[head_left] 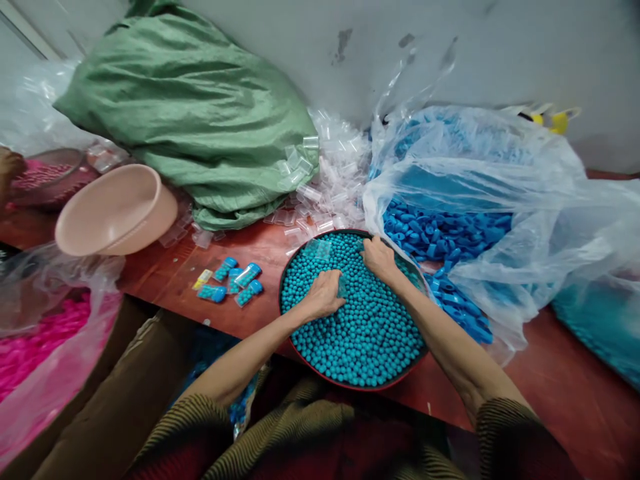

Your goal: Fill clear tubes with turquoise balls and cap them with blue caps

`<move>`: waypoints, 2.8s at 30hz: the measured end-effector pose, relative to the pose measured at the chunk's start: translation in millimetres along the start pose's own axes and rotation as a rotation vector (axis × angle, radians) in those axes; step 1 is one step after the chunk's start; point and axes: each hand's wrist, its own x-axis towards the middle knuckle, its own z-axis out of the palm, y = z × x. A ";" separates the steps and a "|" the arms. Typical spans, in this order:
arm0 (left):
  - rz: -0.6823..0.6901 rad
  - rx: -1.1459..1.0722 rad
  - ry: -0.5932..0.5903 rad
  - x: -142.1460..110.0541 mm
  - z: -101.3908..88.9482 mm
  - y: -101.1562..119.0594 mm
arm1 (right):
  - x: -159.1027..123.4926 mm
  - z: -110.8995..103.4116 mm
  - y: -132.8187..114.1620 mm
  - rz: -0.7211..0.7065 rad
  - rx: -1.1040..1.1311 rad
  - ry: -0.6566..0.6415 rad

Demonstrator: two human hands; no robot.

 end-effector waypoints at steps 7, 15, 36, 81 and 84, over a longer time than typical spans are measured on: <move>0.244 0.196 0.184 -12.1 11.6 1.2 | -49.5 0.0 -12.5 -0.256 -0.038 -0.045; 0.222 0.044 0.036 -7.4 11.4 -11.5 | -49.0 4.4 -6.3 -0.296 0.715 -0.450; 0.028 0.109 0.072 -16.0 21.2 6.0 | -21.2 -21.3 -52.1 -0.415 0.327 0.075; 0.130 -0.236 0.134 -14.7 13.3 -17.2 | -66.4 35.5 -8.1 -0.386 0.764 0.126; 0.155 -0.308 0.158 -19.3 9.9 -14.3 | -70.6 34.6 -9.2 -0.363 0.787 0.099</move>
